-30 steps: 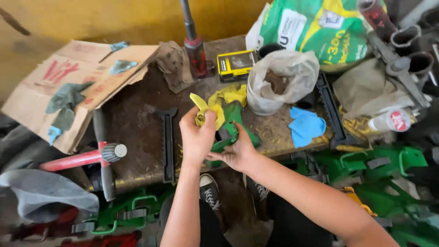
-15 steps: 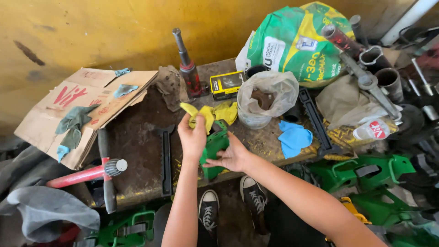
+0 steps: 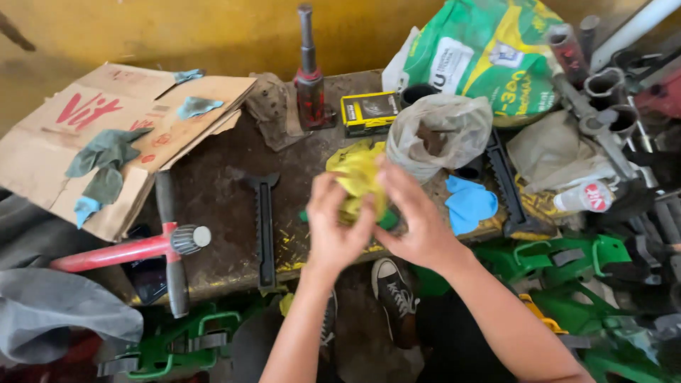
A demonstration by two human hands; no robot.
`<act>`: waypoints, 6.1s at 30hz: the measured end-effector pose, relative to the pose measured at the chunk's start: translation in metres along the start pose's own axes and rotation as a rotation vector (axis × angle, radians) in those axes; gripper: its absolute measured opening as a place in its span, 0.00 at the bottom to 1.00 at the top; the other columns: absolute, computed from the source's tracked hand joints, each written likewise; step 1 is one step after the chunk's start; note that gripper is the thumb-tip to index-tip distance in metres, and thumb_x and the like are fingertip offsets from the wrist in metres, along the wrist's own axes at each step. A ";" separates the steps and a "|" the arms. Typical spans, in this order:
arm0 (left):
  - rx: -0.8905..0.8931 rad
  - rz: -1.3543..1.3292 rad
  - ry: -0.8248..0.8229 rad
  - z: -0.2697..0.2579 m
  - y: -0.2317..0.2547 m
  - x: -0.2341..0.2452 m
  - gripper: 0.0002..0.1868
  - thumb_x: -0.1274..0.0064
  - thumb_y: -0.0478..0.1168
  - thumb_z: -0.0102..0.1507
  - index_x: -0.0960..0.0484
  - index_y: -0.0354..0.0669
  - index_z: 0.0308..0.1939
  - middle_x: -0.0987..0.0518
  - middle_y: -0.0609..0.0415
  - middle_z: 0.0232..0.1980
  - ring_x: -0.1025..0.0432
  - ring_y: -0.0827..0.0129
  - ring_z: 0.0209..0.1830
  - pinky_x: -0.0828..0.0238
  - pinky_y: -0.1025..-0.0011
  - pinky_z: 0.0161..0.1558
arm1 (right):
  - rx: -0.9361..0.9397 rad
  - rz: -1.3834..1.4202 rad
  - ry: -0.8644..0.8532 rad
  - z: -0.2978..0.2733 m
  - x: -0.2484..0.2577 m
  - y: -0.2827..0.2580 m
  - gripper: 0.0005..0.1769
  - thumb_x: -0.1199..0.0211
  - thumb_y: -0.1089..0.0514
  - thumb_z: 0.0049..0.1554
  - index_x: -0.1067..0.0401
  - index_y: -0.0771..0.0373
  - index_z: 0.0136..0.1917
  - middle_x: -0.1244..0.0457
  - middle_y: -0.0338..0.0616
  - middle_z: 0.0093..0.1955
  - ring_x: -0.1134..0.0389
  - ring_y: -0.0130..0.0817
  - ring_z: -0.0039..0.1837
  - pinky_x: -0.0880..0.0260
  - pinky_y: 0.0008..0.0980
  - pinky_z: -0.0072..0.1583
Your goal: The person cleans a green metal part using a yellow cloth. They wipe the exterior and interior surfaces of the part, turning it over to access different sides.
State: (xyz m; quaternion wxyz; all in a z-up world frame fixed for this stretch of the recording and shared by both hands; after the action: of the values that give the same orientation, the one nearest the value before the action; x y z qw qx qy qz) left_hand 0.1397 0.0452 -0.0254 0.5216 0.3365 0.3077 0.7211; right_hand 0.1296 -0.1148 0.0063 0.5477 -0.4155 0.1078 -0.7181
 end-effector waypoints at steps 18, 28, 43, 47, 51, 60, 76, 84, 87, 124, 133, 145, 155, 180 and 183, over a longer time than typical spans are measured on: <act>0.458 0.228 -0.169 -0.038 -0.058 0.030 0.31 0.40 0.47 0.64 0.31 0.31 0.64 0.23 0.37 0.58 0.26 0.51 0.57 0.29 0.62 0.55 | -0.369 -0.234 -0.153 -0.034 -0.034 0.061 0.27 0.39 0.73 0.50 0.33 0.70 0.64 0.32 0.62 0.53 0.29 0.61 0.56 0.28 0.47 0.59; 0.683 -0.058 -0.252 -0.035 -0.063 0.009 0.34 0.46 0.51 0.65 0.34 0.34 0.68 0.38 0.41 0.70 0.31 0.57 0.64 0.28 0.66 0.57 | -0.530 -0.438 -0.365 -0.045 -0.030 0.051 0.44 0.42 0.72 0.48 0.51 0.79 0.76 0.35 0.69 0.47 0.31 0.66 0.47 0.28 0.53 0.48; 0.645 0.164 -0.277 -0.034 -0.057 -0.004 0.44 0.40 0.60 0.61 0.35 0.34 0.71 0.49 0.21 0.76 0.45 0.32 0.76 0.41 0.53 0.69 | -1.218 0.608 -0.128 -0.067 -0.049 0.117 0.13 0.50 0.58 0.62 0.35 0.73 0.49 0.39 0.67 0.40 0.32 0.68 0.41 0.30 0.60 0.41; 0.641 0.188 -0.266 -0.033 -0.060 -0.003 0.44 0.38 0.58 0.61 0.36 0.33 0.71 0.50 0.20 0.75 0.49 0.30 0.77 0.44 0.52 0.70 | -0.907 0.168 -0.299 -0.051 -0.041 0.100 0.19 0.45 0.51 0.65 0.33 0.73 0.52 0.37 0.67 0.38 0.33 0.69 0.42 0.33 0.57 0.43; 0.686 0.153 -0.282 -0.029 -0.054 0.000 0.42 0.38 0.57 0.61 0.35 0.35 0.69 0.50 0.24 0.77 0.41 0.37 0.73 0.37 0.56 0.65 | -0.491 -0.427 -0.424 -0.044 -0.020 0.103 0.17 0.39 0.55 0.57 0.33 0.72 0.52 0.33 0.66 0.40 0.31 0.66 0.44 0.31 0.54 0.46; 0.680 0.086 -0.297 -0.028 -0.059 0.010 0.37 0.40 0.54 0.62 0.31 0.36 0.68 0.48 0.29 0.78 0.36 0.47 0.72 0.30 0.61 0.60 | -0.439 -0.337 -0.398 -0.059 0.056 0.149 0.33 0.31 0.41 0.58 0.36 0.70 0.28 0.41 0.57 0.32 0.39 0.47 0.35 0.39 0.44 0.39; 0.594 0.137 -0.316 -0.026 -0.050 0.009 0.36 0.39 0.52 0.63 0.31 0.36 0.68 0.45 0.28 0.76 0.37 0.46 0.72 0.29 0.60 0.60 | -0.598 -0.077 -0.183 -0.054 0.000 0.180 0.17 0.29 0.70 0.52 0.35 0.64 0.50 0.32 0.46 0.45 0.25 0.44 0.48 0.24 0.38 0.51; 0.622 0.090 -0.313 -0.026 -0.051 0.010 0.34 0.41 0.52 0.62 0.31 0.36 0.66 0.38 0.40 0.72 0.28 0.56 0.61 0.25 0.63 0.53 | -0.456 -0.328 -0.559 -0.061 -0.053 0.229 0.31 0.37 0.73 0.42 0.31 0.66 0.61 0.47 0.53 0.80 0.34 0.58 0.63 0.33 0.48 0.60; 0.607 0.098 -0.301 -0.030 -0.062 0.012 0.33 0.40 0.51 0.63 0.30 0.35 0.66 0.37 0.39 0.72 0.30 0.56 0.63 0.27 0.63 0.55 | -0.478 -0.389 -0.568 -0.072 -0.060 0.246 0.29 0.38 0.71 0.47 0.27 0.62 0.63 0.34 0.57 0.63 0.34 0.57 0.65 0.32 0.47 0.64; 0.622 -1.147 -0.154 -0.022 -0.039 0.040 0.18 0.43 0.37 0.72 0.22 0.28 0.63 0.21 0.47 0.56 0.27 0.69 0.54 0.29 0.71 0.56 | 0.276 -0.090 0.005 0.026 -0.027 0.011 0.20 0.30 0.64 0.56 0.33 0.60 0.60 0.37 0.50 0.66 0.33 0.54 0.69 0.30 0.50 0.70; 0.529 -0.892 -0.351 0.000 -0.016 0.071 0.25 0.49 0.50 0.69 0.21 0.33 0.61 0.21 0.42 0.66 0.26 0.58 0.68 0.31 0.59 0.67 | -0.129 -0.168 0.105 0.002 -0.029 0.108 0.09 0.43 0.59 0.68 0.33 0.61 0.60 0.35 0.46 0.54 0.31 0.47 0.56 0.31 0.39 0.58; 0.677 -0.038 -0.197 -0.028 -0.091 0.002 0.33 0.59 0.58 0.73 0.29 0.32 0.69 0.31 0.37 0.71 0.40 0.50 0.73 0.46 0.57 0.71 | -0.375 0.556 0.000 0.001 -0.070 0.138 0.18 0.51 0.53 0.70 0.27 0.68 0.49 0.31 0.46 0.55 0.32 0.32 0.58 0.34 0.30 0.64; 0.669 -0.093 -0.383 0.003 -0.077 0.023 0.47 0.35 0.60 0.57 0.32 0.30 0.68 0.22 0.41 0.60 0.28 0.62 0.60 0.29 0.64 0.60 | -0.213 0.164 -0.075 0.026 -0.060 0.109 0.11 0.38 0.57 0.62 0.32 0.68 0.48 0.36 0.44 0.42 0.34 0.28 0.47 0.34 0.32 0.51; 0.430 0.077 -0.147 0.006 -0.054 0.029 0.38 0.22 0.54 0.48 0.21 0.32 0.50 0.17 0.52 0.41 0.25 0.74 0.39 0.24 0.73 0.42 | -0.521 -0.099 -0.080 -0.014 -0.047 0.128 0.24 0.62 0.46 0.73 0.38 0.67 0.47 0.41 0.60 0.42 0.41 0.60 0.48 0.40 0.46 0.52; 0.357 0.079 -0.105 0.003 -0.051 0.026 0.34 0.21 0.50 0.50 0.20 0.33 0.48 0.18 0.54 0.41 0.27 0.76 0.37 0.25 0.74 0.41 | -0.550 -0.028 0.055 -0.016 -0.049 0.133 0.22 0.61 0.46 0.72 0.38 0.66 0.50 0.41 0.56 0.42 0.39 0.52 0.47 0.39 0.44 0.53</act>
State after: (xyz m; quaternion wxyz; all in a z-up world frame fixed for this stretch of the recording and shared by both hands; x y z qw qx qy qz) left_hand 0.1641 0.0838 -0.0593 0.4403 0.4726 0.3897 0.6564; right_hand 0.2140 -0.1265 -0.1089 0.4011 -0.5305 0.3080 -0.6803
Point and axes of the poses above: each hand's wrist, its own z-axis towards the middle knuckle, its own x-axis out of the back of the hand, y = z × x, the point moved 1 cm from there along z, towards the middle knuckle
